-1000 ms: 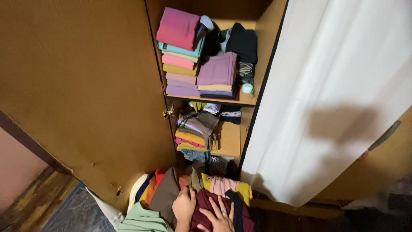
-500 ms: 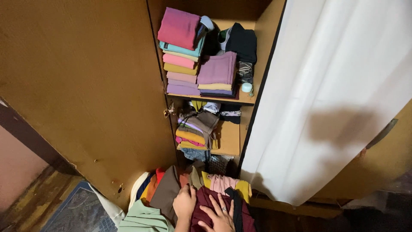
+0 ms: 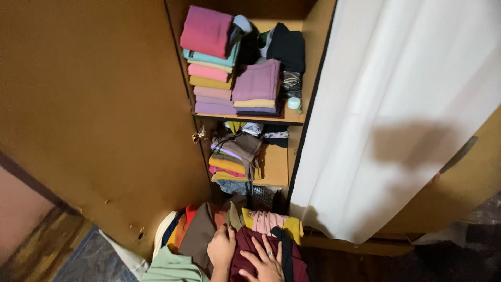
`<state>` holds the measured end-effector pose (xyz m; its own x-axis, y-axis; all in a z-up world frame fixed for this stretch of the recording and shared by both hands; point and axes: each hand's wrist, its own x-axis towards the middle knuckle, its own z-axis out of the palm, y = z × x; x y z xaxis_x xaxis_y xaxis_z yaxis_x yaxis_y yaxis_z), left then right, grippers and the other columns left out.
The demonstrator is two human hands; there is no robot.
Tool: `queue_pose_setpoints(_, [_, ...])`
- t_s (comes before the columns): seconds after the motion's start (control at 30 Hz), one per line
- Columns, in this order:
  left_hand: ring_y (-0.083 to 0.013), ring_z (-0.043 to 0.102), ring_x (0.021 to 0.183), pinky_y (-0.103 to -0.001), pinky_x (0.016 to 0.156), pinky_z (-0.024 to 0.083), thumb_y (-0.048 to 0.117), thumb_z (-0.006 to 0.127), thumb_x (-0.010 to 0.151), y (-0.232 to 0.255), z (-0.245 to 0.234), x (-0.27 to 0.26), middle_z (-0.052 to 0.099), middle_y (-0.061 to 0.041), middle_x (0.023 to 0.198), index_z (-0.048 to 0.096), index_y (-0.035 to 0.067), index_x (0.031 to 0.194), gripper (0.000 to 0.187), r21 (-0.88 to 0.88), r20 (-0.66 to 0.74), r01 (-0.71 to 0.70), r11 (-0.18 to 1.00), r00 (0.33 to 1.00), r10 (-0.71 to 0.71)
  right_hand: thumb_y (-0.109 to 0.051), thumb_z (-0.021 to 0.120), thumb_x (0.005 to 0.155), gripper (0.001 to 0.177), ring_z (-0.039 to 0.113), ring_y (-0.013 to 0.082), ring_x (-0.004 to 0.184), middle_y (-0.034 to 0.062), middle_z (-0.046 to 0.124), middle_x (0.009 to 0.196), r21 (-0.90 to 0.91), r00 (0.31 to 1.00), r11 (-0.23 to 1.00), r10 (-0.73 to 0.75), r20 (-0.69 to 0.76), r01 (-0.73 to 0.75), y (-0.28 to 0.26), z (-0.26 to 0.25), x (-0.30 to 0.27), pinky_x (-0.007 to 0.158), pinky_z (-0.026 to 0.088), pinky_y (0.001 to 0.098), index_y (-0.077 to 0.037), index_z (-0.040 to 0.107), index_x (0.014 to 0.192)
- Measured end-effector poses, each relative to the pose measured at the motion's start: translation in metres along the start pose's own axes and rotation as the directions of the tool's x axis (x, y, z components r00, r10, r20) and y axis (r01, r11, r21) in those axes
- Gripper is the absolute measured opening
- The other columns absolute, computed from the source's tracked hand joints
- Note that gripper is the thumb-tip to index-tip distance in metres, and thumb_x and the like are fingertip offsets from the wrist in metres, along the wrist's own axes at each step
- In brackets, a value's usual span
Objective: Folding a piece of fabric and placing it on a shelf in a wardrobe.
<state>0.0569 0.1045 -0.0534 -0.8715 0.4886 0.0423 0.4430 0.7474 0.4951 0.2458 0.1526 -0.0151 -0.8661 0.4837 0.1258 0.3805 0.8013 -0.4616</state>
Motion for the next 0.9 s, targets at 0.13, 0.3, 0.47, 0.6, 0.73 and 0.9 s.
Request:
queue_pose_setpoints(0.13, [-0.0376, 0.070, 0.077, -0.051, 0.064, 0.053, 0.047, 0.044, 0.099, 0.003, -0.002, 0.000, 0.074, -0.006, 0.091, 0.061, 0.020, 0.093, 0.033, -0.028, 0.005, 0.027, 0.999, 1.000, -0.027, -0.063, 0.061, 0.094, 0.049, 0.014, 0.0335, 0.152, -0.0004, 0.031, 0.163, 0.006, 0.999, 0.999, -0.033, -0.040, 0.033, -0.001, -0.002, -0.001, 0.110, 0.005, 0.0771, -0.041, 0.065, 0.138])
queue_pose_setpoints(0.3, [-0.0388, 0.069, 0.071, -0.052, 0.059, 0.051, 0.046, 0.044, 0.100, -0.003, 0.004, -0.001, 0.073, -0.008, 0.086, 0.058, 0.018, 0.090, 0.033, -0.025, -0.021, -0.015, 1.000, 1.000, 0.014, -0.063, 0.059, 0.094, 0.052, 0.005, 0.0295, 0.155, -0.0046, 0.022, 0.167, 0.019, 0.991, 0.998, 0.056, 0.122, -0.059, -0.018, -0.024, -0.001, 0.115, 0.001, 0.0744, -0.041, 0.059, 0.142])
queue_pose_setpoints(0.47, [-0.0436, 0.070, 0.079, -0.055, 0.066, 0.053, 0.047, 0.044, 0.099, -0.002, 0.001, -0.001, 0.075, -0.009, 0.095, 0.059, 0.019, 0.093, 0.033, -0.048, -0.032, -0.013, 0.999, 0.999, 0.012, -0.064, 0.055, 0.095, 0.053, 0.004, 0.0296, 0.155, -0.0055, 0.020, 0.167, 0.003, 0.990, 0.998, 0.064, 0.125, -0.065, -0.018, -0.022, 0.001, 0.113, 0.003, 0.0766, -0.042, 0.056, 0.143])
queue_pose_setpoints(0.6, [-0.0404, 0.069, 0.072, -0.052, 0.060, 0.051, 0.046, 0.044, 0.100, -0.003, 0.002, -0.003, 0.073, -0.009, 0.088, 0.057, 0.018, 0.090, 0.032, -0.039, -0.014, -0.024, 0.999, 1.000, 0.024, -0.062, 0.054, 0.096, 0.050, 0.004, 0.0281, 0.156, -0.0062, 0.020, 0.168, 0.003, 0.982, 0.996, 0.092, 0.167, -0.094, -0.023, -0.030, -0.002, 0.116, 0.002, 0.0743, -0.042, 0.057, 0.142])
queue_pose_setpoints(0.73, [-0.0421, 0.070, 0.084, -0.054, 0.072, 0.053, 0.046, 0.041, 0.099, 0.008, -0.017, -0.008, 0.075, -0.011, 0.097, 0.060, 0.018, 0.098, 0.033, -0.069, 0.052, 0.024, 0.997, 0.998, -0.020, -0.066, 0.056, 0.094, 0.049, 0.012, 0.0286, 0.153, -0.0054, 0.030, 0.164, 0.003, 0.999, 0.999, 0.038, 0.010, -0.038, -0.013, -0.012, -0.002, 0.114, 0.003, 0.0729, -0.045, 0.064, 0.137])
queue_pose_setpoints(0.9, [-0.0417, 0.071, 0.086, -0.053, 0.075, 0.054, 0.047, 0.044, 0.098, 0.008, -0.015, -0.001, 0.075, -0.010, 0.098, 0.060, 0.019, 0.095, 0.033, -0.070, 0.070, 0.039, 0.997, 0.997, -0.034, -0.074, 0.053, 0.090, 0.051, 0.018, 0.0245, 0.152, -0.0112, 0.035, 0.161, -0.009, 0.996, 0.997, 0.082, -0.047, -0.082, -0.008, 0.002, 0.003, 0.116, 0.005, 0.0711, -0.052, 0.067, 0.133])
